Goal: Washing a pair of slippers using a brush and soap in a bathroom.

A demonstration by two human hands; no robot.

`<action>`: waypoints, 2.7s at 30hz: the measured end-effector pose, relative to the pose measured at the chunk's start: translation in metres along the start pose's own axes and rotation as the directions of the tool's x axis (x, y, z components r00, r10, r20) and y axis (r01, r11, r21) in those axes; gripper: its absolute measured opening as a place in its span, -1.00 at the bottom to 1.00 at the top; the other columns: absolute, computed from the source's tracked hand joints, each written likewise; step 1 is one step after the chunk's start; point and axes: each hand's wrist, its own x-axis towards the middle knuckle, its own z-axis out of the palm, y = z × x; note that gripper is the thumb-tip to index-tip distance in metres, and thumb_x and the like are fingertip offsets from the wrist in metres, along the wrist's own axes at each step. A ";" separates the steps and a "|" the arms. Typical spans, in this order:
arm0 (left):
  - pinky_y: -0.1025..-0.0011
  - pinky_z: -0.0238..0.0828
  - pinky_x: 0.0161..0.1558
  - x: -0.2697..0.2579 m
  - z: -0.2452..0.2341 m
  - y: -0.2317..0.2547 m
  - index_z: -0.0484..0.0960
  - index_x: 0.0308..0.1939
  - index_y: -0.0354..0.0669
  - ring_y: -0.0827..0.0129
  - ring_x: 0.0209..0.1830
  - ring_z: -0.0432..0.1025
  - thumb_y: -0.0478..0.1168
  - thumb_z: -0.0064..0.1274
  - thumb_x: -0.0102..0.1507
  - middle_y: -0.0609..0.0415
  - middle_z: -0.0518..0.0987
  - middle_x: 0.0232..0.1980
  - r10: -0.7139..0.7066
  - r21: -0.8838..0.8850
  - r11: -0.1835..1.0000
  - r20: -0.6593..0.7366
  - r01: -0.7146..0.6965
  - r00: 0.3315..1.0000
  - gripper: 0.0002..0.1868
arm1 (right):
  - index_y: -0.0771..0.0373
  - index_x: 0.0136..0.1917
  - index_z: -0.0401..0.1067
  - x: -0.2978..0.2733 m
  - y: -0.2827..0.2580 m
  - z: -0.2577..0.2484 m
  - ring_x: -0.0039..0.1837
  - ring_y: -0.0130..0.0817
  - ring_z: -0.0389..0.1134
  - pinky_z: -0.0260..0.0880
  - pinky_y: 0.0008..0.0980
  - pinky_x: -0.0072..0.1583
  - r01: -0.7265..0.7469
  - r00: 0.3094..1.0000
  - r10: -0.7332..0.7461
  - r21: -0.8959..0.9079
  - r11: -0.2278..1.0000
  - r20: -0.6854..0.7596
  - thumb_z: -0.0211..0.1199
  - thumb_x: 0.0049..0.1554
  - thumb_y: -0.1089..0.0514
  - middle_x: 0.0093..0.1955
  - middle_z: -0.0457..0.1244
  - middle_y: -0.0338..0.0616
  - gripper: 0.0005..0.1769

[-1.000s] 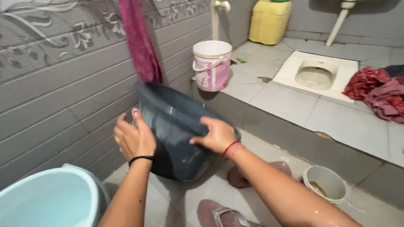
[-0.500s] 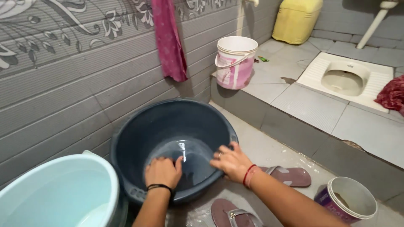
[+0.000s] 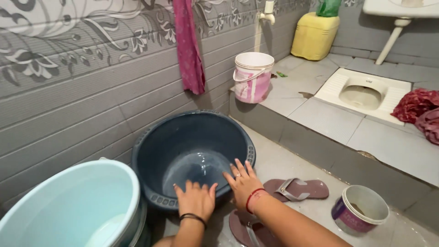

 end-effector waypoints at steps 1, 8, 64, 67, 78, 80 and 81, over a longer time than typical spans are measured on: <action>-0.26 0.07 0.30 0.001 0.003 0.000 0.73 -0.17 0.03 0.13 0.14 0.40 0.22 -0.35 0.40 0.06 0.64 -0.01 0.001 0.004 1.000 0.000 -0.001 1.000 -0.43 | 0.14 0.61 -0.10 -0.004 -0.005 -0.004 0.69 0.11 -0.37 -0.41 0.19 0.57 0.000 1.000 0.000 0.003 1.000 -0.002 0.44 -0.01 -0.15 0.64 -0.20 0.15 0.12; -0.08 0.24 0.24 -0.002 -0.008 0.003 0.70 -0.07 -0.02 0.13 0.15 0.43 -0.09 -0.10 0.31 0.04 0.60 0.05 0.068 0.051 0.997 -0.063 -0.065 0.996 -0.71 | 0.15 0.63 -0.09 -0.016 -0.010 0.006 0.72 -0.11 -0.30 -0.20 0.13 0.57 0.158 0.986 -0.146 0.165 0.974 -0.086 0.33 0.04 0.09 0.72 -0.24 -0.08 0.00; 0.12 0.43 0.09 0.258 -0.350 -0.131 0.57 0.02 -0.22 0.05 0.24 0.41 -0.18 0.09 0.16 -0.11 0.55 0.12 -0.016 0.101 0.991 -0.587 0.093 0.810 -0.63 | 0.25 0.53 0.07 0.155 0.117 -0.340 0.65 -0.04 -0.11 0.09 -0.14 0.45 0.447 0.767 -0.275 0.175 0.877 -0.579 0.23 -0.02 0.29 0.65 -0.11 0.03 -0.14; 0.11 0.32 0.23 0.277 -0.334 -0.153 0.46 0.25 -0.37 -0.03 0.36 0.31 -0.22 0.08 0.13 -0.23 0.45 0.28 0.088 0.176 0.982 -0.753 0.071 0.652 -0.40 | 0.28 0.52 0.07 0.171 0.111 -0.343 0.62 0.01 -0.11 0.06 -0.15 0.48 0.470 0.732 -0.284 0.158 0.868 -0.619 0.28 -0.05 0.28 0.61 -0.08 0.09 -0.11; 0.05 0.09 0.44 0.321 -0.360 -0.208 0.13 0.49 -0.45 -0.28 0.53 0.04 -0.14 -0.03 0.36 -0.33 0.15 0.55 -0.125 -0.142 0.989 -0.742 0.029 0.658 -0.29 | 0.43 0.58 -0.07 0.253 0.037 -0.426 0.66 0.01 -0.14 -0.01 -0.14 0.54 0.465 0.476 -0.184 0.068 0.882 -0.860 0.17 -0.11 0.34 0.64 -0.13 0.19 0.00; 0.06 0.12 0.38 0.333 -0.367 -0.212 0.18 0.47 -0.39 -0.20 0.53 0.05 -0.19 -0.04 0.28 -0.29 0.17 0.54 -0.139 -0.182 0.983 -0.732 0.006 0.667 -0.30 | 0.40 0.59 -0.09 0.264 0.027 -0.437 0.67 -0.01 -0.14 -0.01 -0.11 0.53 0.464 0.521 -0.179 0.101 0.880 -0.834 0.17 -0.08 0.31 0.65 -0.14 0.16 0.00; 0.07 0.15 0.32 0.340 -0.371 -0.213 0.22 0.44 -0.34 -0.13 0.53 0.06 -0.25 -0.06 0.19 -0.24 0.20 0.53 -0.154 -0.222 0.975 -0.728 -0.018 0.668 -0.29 | 0.37 0.61 -0.12 0.269 0.023 -0.443 0.67 -0.03 -0.15 -0.02 -0.09 0.51 0.460 0.559 -0.177 0.124 0.879 -0.810 0.17 -0.05 0.29 0.67 -0.14 0.12 0.00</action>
